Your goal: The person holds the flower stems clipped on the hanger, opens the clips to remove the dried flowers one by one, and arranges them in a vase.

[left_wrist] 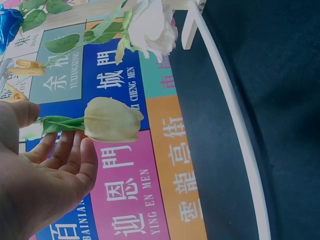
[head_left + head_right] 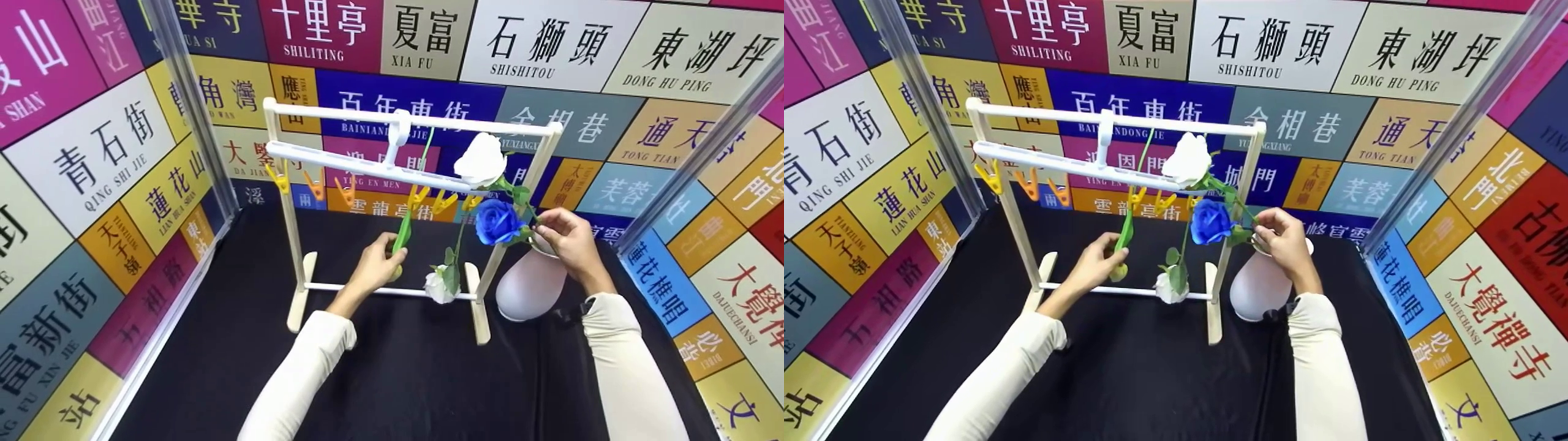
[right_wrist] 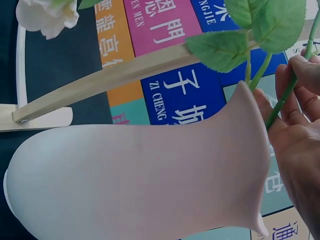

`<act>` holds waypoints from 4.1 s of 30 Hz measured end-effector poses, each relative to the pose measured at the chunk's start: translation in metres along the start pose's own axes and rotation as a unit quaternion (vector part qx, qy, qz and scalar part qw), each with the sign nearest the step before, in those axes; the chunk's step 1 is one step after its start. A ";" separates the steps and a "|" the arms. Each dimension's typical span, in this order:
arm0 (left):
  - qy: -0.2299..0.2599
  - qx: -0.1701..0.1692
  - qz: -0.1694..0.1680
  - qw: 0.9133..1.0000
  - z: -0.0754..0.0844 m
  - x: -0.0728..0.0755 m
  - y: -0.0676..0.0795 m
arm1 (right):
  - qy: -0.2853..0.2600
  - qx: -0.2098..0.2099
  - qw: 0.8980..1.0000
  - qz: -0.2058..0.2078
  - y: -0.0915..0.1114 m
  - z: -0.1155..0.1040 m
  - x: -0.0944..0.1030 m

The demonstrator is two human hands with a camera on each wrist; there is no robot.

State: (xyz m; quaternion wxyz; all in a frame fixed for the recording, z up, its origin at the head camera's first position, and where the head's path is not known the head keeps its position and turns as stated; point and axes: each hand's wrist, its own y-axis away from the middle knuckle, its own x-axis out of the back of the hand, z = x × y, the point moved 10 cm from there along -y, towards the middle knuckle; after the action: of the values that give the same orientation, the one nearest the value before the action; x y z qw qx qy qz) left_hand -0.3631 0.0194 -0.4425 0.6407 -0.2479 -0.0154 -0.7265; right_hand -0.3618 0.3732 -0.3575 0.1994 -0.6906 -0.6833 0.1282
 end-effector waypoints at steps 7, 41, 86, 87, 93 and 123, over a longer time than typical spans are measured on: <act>0.000 0.004 -0.001 1.000 -0.002 0.000 -0.001 | 0.009 -0.022 1.000 -0.010 0.003 0.007 0.004; 0.010 0.007 -0.004 1.000 -0.005 0.002 -0.001 | 0.453 -0.078 0.879 -0.127 0.005 0.020 0.020; -0.007 0.002 -0.001 1.000 -0.003 0.002 0.000 | 0.216 0.130 0.966 0.064 0.013 -0.135 -0.054; -0.005 0.002 -0.001 1.000 -0.003 0.002 0.000 | 0.216 0.134 0.965 0.062 0.014 -0.140 -0.059; 0.004 0.005 -0.002 1.000 -0.002 0.002 0.000 | 0.216 0.152 0.963 0.044 0.022 -0.165 -0.087; -0.008 0.002 0.003 1.000 -0.006 0.007 0.000 | 0.114 -0.044 0.993 -0.002 -0.007 -0.055 -0.197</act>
State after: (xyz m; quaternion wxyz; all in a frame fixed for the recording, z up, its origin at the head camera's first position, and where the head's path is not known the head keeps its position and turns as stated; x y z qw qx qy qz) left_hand -0.3660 0.0107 -0.4454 0.6431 -0.2526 -0.0210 -0.7226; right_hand -0.3497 0.1714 -0.3244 0.2457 -0.7076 -0.6622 0.0185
